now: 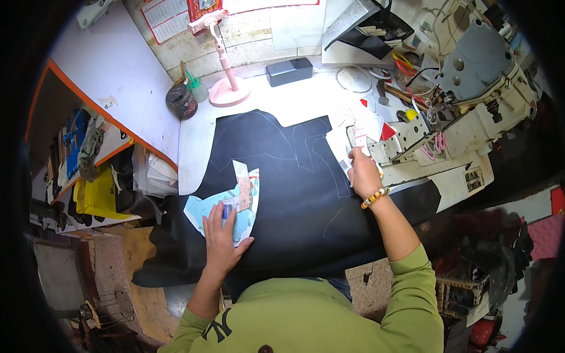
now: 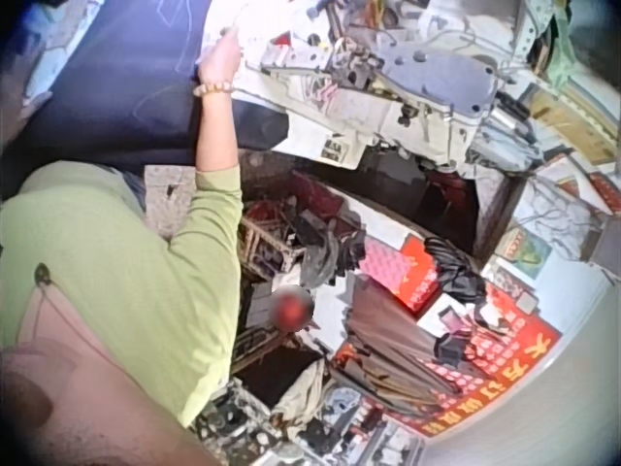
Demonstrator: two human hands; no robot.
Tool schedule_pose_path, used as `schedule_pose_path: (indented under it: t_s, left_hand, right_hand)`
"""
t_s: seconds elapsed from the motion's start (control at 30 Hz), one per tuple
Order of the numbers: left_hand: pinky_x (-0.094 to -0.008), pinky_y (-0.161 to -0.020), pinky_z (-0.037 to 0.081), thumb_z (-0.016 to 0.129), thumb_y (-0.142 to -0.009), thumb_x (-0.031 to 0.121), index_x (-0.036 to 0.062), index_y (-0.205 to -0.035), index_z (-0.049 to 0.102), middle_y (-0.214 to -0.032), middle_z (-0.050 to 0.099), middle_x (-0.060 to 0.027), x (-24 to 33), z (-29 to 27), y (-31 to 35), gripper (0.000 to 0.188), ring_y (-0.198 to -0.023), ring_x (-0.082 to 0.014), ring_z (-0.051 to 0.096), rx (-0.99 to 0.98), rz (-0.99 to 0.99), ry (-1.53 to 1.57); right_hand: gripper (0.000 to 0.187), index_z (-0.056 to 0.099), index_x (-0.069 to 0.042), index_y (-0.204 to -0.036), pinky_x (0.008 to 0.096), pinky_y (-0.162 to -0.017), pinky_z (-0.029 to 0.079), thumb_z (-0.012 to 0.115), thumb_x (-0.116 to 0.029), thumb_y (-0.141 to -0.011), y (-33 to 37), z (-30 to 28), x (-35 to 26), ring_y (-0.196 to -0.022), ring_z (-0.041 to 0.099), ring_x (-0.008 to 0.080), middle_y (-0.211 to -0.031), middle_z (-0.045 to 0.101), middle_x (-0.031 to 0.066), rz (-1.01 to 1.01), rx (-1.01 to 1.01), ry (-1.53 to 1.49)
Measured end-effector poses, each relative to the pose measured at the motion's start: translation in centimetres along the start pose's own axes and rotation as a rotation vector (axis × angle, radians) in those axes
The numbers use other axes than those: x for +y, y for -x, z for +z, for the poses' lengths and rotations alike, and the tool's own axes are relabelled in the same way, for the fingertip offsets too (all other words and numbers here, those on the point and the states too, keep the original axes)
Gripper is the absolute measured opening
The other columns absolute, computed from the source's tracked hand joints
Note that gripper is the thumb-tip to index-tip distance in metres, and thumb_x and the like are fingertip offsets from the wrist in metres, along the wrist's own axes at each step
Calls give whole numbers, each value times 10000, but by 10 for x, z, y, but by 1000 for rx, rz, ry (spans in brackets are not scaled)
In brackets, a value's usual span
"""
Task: The person places several paper pattern pieces onto a large black fabric sheet and traces their outlines with a blue pen. They reposition the patterns and continue tracing additional shapes across the fabric surface.
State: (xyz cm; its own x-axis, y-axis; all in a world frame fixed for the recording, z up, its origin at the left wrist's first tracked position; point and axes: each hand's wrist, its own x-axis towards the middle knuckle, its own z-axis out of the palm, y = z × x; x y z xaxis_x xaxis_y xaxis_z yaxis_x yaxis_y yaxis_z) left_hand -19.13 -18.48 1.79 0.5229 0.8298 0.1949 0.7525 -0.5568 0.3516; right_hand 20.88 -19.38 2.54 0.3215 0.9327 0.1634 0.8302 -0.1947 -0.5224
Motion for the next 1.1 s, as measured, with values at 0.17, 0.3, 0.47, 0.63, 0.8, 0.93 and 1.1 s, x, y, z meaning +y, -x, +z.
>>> schedule_pose_path:
  t_s: [0.17, 0.3, 0.47, 0.63, 0.8, 0.93, 1.1]
  left_hand:
    - [-631, -1144, 171, 816, -716, 469, 26, -1397, 480, -1515, 324, -269, -10, -1, -5, 880, -1413, -440, 294, -20, 13, -21]
    - [-625, -1149, 163, 814, -702, 510, 25, -1413, 460, -1521, 319, -273, -12, -3, -10, 931, -1421, -440, 286, -52, 31, -26]
    - [-611, -1156, 163, 805, -697, 546, 18, -1421, 448, -1528, 311, -276, -15, -3, -17, 964, -1426, -440, 280, -79, 35, -56]
    - [-590, -1165, 171, 805, -702, 532, 16, -1419, 450, -1530, 312, -271, -17, 3, -21, 952, -1427, -433, 283, -72, -2, -78]
    - [-591, -1162, 189, 798, -724, 492, 25, -1409, 460, -1522, 334, -254, -16, 7, -21, 896, -1423, -419, 303, -57, 1, -84]
    - [-591, -1165, 183, 792, -730, 491, 22, -1409, 460, -1517, 344, -249, -17, 7, -21, 890, -1422, -416, 306, -60, 9, -78]
    - [-592, -1167, 174, 768, -759, 485, 18, -1407, 463, -1517, 354, -239, -18, 9, -19, 854, -1421, -410, 310, -32, 28, -87]
  right_hand:
    - [249, 541, -9, -1041, 454, -748, 506, 549, 70, -805, -4, -2, 24, -843, 632, 411, -908, 643, 207, 74, 192, -25]
    - [254, 546, -12, -1046, 450, -733, 502, 525, 87, -813, -2, -3, 38, -826, 624, 404, -917, 637, 193, 20, 265, 30]
    - [195, 568, -39, -994, 405, -679, 488, 563, 70, -832, 8, -2, 42, -765, 609, 362, -888, 626, 173, 79, 406, -18]
    - [149, 578, -25, -989, 345, -703, 500, 570, 56, -865, 25, -4, 40, -739, 624, 287, -884, 649, 147, 123, 427, -170]
    - [144, 583, -32, -994, 322, -706, 492, 577, 43, -871, 35, -4, 34, -723, 599, 226, -859, 648, 119, 184, 406, -291]
    - [126, 582, -32, -1000, 310, -740, 501, 570, 23, -888, 37, -2, 35, -759, 618, 207, -882, 666, 105, 215, 376, -339]
    - [123, 585, -29, -1001, 295, -786, 502, 553, 19, -892, 38, 10, 45, -806, 634, 183, -907, 689, 84, 240, 356, -440]
